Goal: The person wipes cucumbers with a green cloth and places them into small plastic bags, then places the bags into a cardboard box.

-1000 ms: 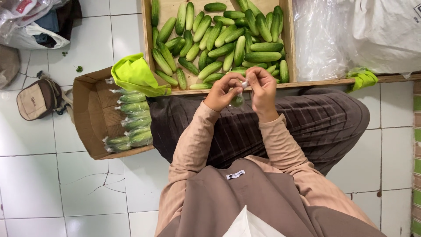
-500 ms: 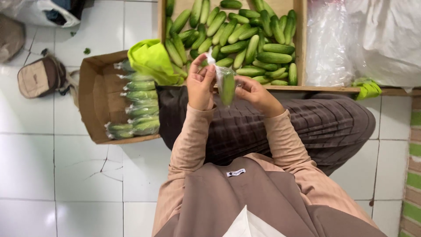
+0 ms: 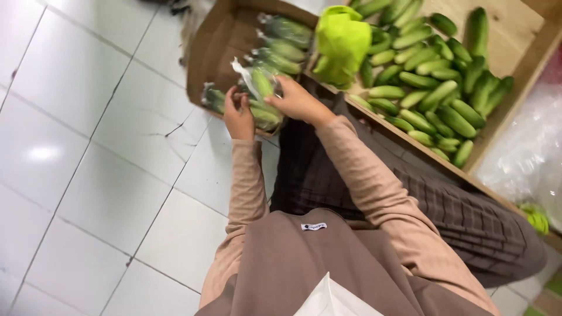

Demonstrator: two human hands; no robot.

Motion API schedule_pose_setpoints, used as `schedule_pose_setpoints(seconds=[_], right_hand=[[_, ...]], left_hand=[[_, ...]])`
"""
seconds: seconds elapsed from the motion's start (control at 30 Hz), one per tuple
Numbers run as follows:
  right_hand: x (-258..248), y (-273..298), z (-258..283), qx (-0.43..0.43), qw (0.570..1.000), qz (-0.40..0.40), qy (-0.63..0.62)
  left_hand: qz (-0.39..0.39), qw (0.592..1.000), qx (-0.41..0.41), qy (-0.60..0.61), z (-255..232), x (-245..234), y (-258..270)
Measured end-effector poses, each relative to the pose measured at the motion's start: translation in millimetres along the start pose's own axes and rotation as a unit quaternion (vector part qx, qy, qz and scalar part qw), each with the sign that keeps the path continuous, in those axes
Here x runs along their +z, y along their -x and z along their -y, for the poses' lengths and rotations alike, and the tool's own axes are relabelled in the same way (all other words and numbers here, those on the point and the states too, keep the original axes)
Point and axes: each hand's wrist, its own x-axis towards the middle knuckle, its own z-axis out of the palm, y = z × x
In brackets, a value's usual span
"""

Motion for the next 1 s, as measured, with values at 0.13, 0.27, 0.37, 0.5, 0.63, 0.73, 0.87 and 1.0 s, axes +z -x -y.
schedule_pose_setpoints(seconds=[0.13,0.27,0.37,0.5,0.63,0.73,0.87,1.0], right_hand=[[86.4,-107.1,-50.3,-0.002,0.996,-0.015,0.085],[136.7,-132.9,-64.1,0.074,0.989,-0.061,0.111],[149.2,-138.5,-78.9,0.023,0.987,-0.083,0.134],[146.7,-138.8,-78.3,-0.051,0.985,-0.067,0.153],[146.4,-132.3,-64.0,-0.057,0.985,-0.034,0.158],[153.1,-141.8,-83.1,-0.133,0.960,-0.047,0.240],[156.1,-146.8,-97.4,-0.022,0.938,0.015,0.344],[152.9,-152.5,-104.8,0.046,0.926,0.078,0.367]], left_hand=[[0.020,0.912,0.050,-0.407,112.4,9.8,-4.1],[0.103,0.855,0.088,-0.500,71.3,4.5,0.0],[0.045,0.866,0.139,-0.479,75.2,9.7,2.1],[0.110,0.860,0.091,-0.489,68.7,9.2,3.5],[0.167,0.845,0.040,-0.506,98.0,20.1,5.7],[0.175,0.826,0.042,-0.534,100.2,21.3,6.3],[0.149,0.843,0.069,-0.512,83.2,14.4,6.4],[0.129,0.851,0.083,-0.502,85.5,16.2,4.8]])
